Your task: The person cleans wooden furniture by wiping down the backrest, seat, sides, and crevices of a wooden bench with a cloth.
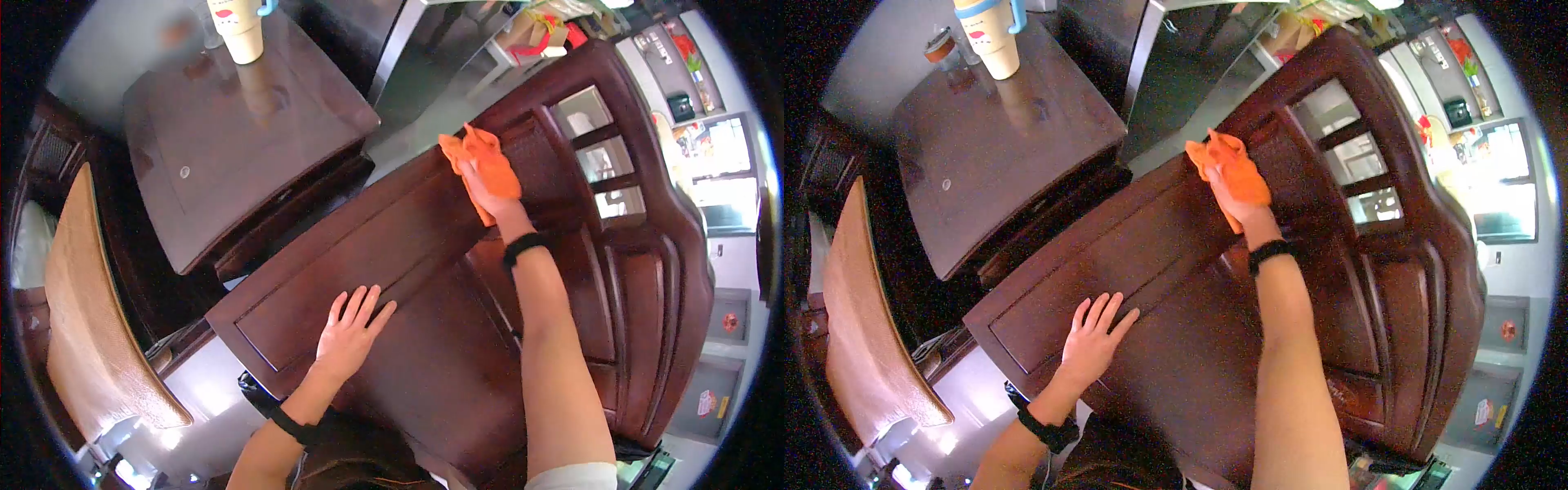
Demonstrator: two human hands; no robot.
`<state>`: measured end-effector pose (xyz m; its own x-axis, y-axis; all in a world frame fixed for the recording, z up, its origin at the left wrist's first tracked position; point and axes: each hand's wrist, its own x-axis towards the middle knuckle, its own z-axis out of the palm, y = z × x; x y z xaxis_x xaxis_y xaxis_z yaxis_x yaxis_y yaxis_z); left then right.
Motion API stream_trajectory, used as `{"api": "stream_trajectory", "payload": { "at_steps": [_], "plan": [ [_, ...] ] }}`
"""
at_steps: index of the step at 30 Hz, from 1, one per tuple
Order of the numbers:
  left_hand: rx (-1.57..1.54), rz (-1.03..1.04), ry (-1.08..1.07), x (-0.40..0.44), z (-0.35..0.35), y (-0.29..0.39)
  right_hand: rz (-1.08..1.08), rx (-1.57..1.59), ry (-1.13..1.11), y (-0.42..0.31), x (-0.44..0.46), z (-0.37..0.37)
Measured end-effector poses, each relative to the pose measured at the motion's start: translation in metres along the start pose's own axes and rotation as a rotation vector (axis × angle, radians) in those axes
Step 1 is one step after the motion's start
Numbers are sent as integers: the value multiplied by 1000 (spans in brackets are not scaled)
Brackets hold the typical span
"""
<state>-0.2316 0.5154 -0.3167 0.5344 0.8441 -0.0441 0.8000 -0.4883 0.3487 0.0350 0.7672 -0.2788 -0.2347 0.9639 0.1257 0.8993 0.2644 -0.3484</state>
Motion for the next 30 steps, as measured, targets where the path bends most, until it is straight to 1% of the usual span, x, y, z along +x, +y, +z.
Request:
{"api": "stream_trajectory", "payload": {
  "at_steps": [1, 2, 3, 4, 5, 7, 8, 9, 10, 11, 12, 14, 16, 17, 18, 19, 20, 22, 24, 26, 28, 29, 30],
  "plan": [
    [10, 2, -5, 1, -2, 1, 40, 25, 43, -2, 3, 13],
    [25, 3, -4, 1, -1, 2, 51, 33, 40, 4, 10, 35],
    [27, 5, 3, 1, 4, 2, -43, 8, 93, 18, 17, 64],
    [28, 10, -12, 3, 5, 1, -135, -17, 139, 14, 17, 80],
    [14, 2, -3, 4, 3, 1, -116, -10, 127, 13, 7, 90],
    [-21, -4, 11, 2, 0, 3, 125, 265, -55, -14, 4, 87],
    [-19, 6, 15, 2, 1, 3, -52, 326, 10, -33, -8, 92],
    [4, 0, 23, 1, 6, 2, -228, 179, 10, -46, -20, 96],
    [27, -4, 32, 1, 8, 1, -384, 235, 32, -57, -48, 101],
    [25, 7, 37, -2, 9, 2, -396, 148, 49, -73, -77, 102],
    [-6, -25, 44, -4, 8, 3, -411, 177, -104, -83, -96, 96],
    [-32, -52, 57, 2, 9, 1, -475, 181, -97, -78, -91, 90],
    [-14, -48, 43, 0, 6, 3, -199, 140, -116, -45, -64, 113],
    [-2, -56, 9, 0, 5, 4, -124, 160, -181, -32, -32, 91],
    [7, -56, 18, 2, 6, 4, -23, 96, -36, -9, -20, 96],
    [-24, -65, 20, 1, 8, 3, -17, 99, 82, -3, -4, 78],
    [-53, -67, 16, -1, 9, 1, 15, 67, -9, -1, -12, 64],
    [-79, -69, 0, -3, 2, 4, -94, 94, 37, 18, -27, 63],
    [-105, -80, 17, 4, 1, 5, -89, 97, 52, 35, -52, 57],
    [-89, -76, 30, 2, 0, 5, -78, 108, 65, 34, -86, 54],
    [-62, -67, 48, 3, 3, 2, 159, -49, 145, 22, -110, 50],
    [-37, -61, 61, 1, 5, 2, 153, -50, 141, 16, -118, 50],
    [-39, -67, 67, 2, 6, 2, 186, -235, 182, 9, -122, 50]
  ]
}}
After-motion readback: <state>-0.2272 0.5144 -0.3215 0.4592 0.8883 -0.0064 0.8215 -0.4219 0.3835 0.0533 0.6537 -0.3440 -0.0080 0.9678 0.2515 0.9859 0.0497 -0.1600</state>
